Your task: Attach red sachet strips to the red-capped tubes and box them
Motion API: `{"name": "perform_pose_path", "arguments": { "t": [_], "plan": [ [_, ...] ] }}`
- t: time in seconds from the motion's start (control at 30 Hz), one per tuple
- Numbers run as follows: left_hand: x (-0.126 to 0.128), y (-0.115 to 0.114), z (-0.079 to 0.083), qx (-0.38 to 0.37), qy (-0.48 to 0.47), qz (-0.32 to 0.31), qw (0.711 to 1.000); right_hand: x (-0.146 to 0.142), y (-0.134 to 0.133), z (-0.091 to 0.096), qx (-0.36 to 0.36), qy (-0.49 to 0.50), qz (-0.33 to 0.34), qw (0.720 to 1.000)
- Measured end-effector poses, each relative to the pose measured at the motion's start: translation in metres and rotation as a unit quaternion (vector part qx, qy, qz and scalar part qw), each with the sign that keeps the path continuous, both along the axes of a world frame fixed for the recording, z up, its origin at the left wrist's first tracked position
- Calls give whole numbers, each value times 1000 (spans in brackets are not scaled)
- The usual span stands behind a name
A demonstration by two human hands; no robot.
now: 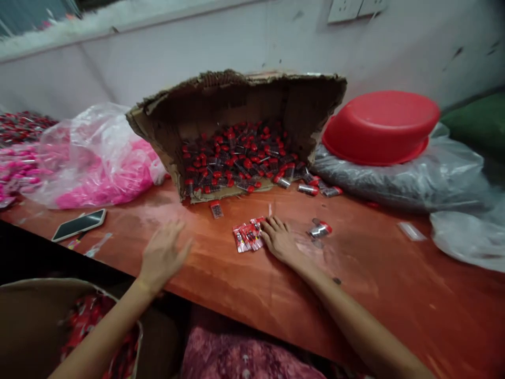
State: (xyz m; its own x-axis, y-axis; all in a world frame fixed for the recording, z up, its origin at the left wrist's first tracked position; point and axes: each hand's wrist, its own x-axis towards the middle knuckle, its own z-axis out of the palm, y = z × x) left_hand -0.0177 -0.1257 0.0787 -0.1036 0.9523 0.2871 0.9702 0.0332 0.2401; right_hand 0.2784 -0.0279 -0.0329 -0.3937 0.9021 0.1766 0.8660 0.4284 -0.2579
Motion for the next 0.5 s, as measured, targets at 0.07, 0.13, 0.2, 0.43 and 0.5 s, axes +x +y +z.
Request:
{"name": "perform_pose_path", "arguments": {
  "t": [0.07,0.13,0.2,0.43,0.5],
  "plan": [
    [5,61,5,25,-60,107,992,0,14,-1,14,23,-14,1000],
    [-3,114,9,6,-98,184,978,-5,41,8,29,41,-9,999],
    [-17,155,9,-58,-122,235,962,-18,74,25,48,52,19,997],
    [-52,191,-17,-163,124,217,954,-148,182,94,106,51,152,981],
    [-54,179,-25,-182,180,159,953,-198,209,106,112,34,169,979]
  ]
}}
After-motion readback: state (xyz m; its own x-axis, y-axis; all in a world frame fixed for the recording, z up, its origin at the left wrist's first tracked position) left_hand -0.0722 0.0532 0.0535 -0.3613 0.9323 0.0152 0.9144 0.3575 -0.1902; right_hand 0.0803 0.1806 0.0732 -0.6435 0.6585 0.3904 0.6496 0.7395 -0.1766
